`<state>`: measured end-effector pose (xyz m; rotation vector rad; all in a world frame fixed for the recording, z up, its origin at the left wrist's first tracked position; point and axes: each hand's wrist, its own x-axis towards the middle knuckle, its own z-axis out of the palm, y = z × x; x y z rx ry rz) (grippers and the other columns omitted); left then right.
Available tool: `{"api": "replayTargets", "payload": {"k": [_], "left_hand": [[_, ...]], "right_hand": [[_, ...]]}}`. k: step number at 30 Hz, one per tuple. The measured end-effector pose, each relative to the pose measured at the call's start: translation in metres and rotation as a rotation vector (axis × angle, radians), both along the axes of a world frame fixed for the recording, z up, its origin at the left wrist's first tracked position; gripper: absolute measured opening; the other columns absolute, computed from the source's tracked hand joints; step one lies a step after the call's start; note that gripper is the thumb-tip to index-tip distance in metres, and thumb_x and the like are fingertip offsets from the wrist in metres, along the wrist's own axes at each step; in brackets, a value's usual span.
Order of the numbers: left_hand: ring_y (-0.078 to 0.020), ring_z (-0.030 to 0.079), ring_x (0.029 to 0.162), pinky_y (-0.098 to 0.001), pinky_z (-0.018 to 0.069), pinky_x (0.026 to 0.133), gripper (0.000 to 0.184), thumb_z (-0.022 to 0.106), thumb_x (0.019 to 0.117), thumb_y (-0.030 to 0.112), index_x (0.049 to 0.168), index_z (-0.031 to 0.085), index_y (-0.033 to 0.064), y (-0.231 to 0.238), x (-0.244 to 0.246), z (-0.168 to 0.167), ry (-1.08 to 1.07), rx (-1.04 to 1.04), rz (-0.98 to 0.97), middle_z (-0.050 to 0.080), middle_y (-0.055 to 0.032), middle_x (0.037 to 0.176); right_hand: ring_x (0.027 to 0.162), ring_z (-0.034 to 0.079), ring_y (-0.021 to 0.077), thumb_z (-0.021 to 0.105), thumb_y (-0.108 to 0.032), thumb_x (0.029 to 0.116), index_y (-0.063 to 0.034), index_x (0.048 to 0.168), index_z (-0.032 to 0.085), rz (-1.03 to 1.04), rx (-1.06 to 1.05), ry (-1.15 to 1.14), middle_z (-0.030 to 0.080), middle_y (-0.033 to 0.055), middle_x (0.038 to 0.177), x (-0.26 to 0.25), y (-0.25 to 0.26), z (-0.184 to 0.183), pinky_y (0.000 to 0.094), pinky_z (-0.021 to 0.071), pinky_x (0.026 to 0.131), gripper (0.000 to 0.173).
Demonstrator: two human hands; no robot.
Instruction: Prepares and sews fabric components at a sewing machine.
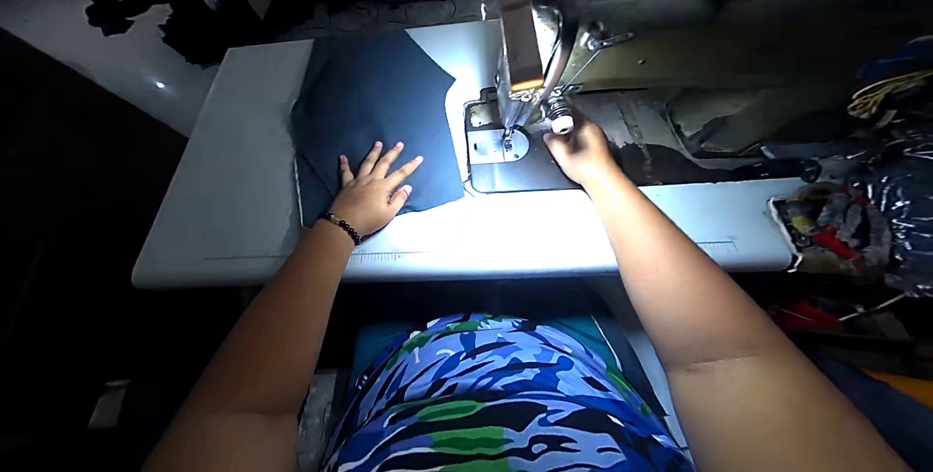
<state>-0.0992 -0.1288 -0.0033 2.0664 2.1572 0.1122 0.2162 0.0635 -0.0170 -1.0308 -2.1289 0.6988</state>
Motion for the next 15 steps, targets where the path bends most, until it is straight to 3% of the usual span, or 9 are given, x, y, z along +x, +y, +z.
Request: {"api": "replayTargets", "payload": {"k": [3,6,8,11,13,15], "left_hand": [[-0.0385,0.011,0.158,-0.0838,0.006,0.111,0.05,0.036,0.1091,0.038,0.159,0.035,0.0443,-0.044,0.011,0.003,0.023,-0.038,-0.001,0.022,0.0028,0.172],[-0.0448,-0.001,0.158,-0.0869,0.0016,0.107,0.049,0.03,0.1097,0.045,0.158,0.03,0.0514,-0.09,0.03,0.01,-0.028,-0.186,0.055,0.011,0.0031,0.174],[-0.0465,-0.001,0.157,-0.0872,0.0001,0.106,0.049,0.026,0.1087,0.052,0.158,0.031,0.0519,-0.096,0.034,0.008,-0.054,-0.194,0.057,0.012,0.0014,0.174],[-0.0456,0.003,0.158,-0.0877,0.0019,0.106,0.05,0.026,0.1094,0.05,0.159,0.031,0.0489,-0.051,0.019,0.007,-0.053,-0.138,0.019,0.016,0.0037,0.173],[-0.0421,0.006,0.158,-0.0869,0.0026,0.108,0.051,0.026,0.1107,0.046,0.161,0.027,0.0448,0.007,0.0,0.009,-0.016,-0.104,0.028,0.016,0.0068,0.173],[-0.0403,0.005,0.159,-0.0849,0.0003,0.11,0.05,0.027,0.1117,0.045,0.162,0.026,0.0433,0.067,-0.014,0.015,0.019,-0.102,0.095,0.015,0.0036,0.173]], "right_hand": [[0.105,0.064,0.0327,0.066,-0.011,0.0966,-0.0005,0.142,0.053,-0.017,-0.126,-0.129,0.055,0.0267,0.134,0.013,-0.031,0.011,0.046,0.0544,0.09,0.049],[0.118,0.06,0.0323,0.068,-0.006,0.0944,-0.0025,0.131,0.064,-0.002,-0.113,-0.106,0.054,0.0234,0.136,0.046,-0.066,0.011,0.0455,0.0548,0.096,0.037],[0.111,0.061,0.028,0.065,-0.006,0.0934,-0.001,0.126,0.066,-0.013,-0.129,-0.078,0.055,0.022,0.131,0.057,-0.069,0.008,0.0402,0.0546,0.089,0.033],[0.096,0.062,0.0293,0.063,-0.011,0.0982,-0.0018,0.123,0.069,0.0,-0.1,-0.248,0.061,0.0225,0.121,0.045,-0.044,0.013,0.0447,0.0521,0.08,0.027],[0.102,0.068,0.0341,0.06,-0.012,0.1009,0.0007,0.12,0.07,-0.011,-0.069,-0.254,0.068,0.0233,0.115,0.025,-0.026,0.019,0.0526,0.0539,0.091,0.025],[0.087,0.068,0.0303,0.057,-0.015,0.1003,0.0021,0.112,0.07,-0.041,-0.014,-0.171,0.07,0.0203,0.1,0.005,-0.018,0.008,0.0502,0.0543,0.082,0.024]]}}
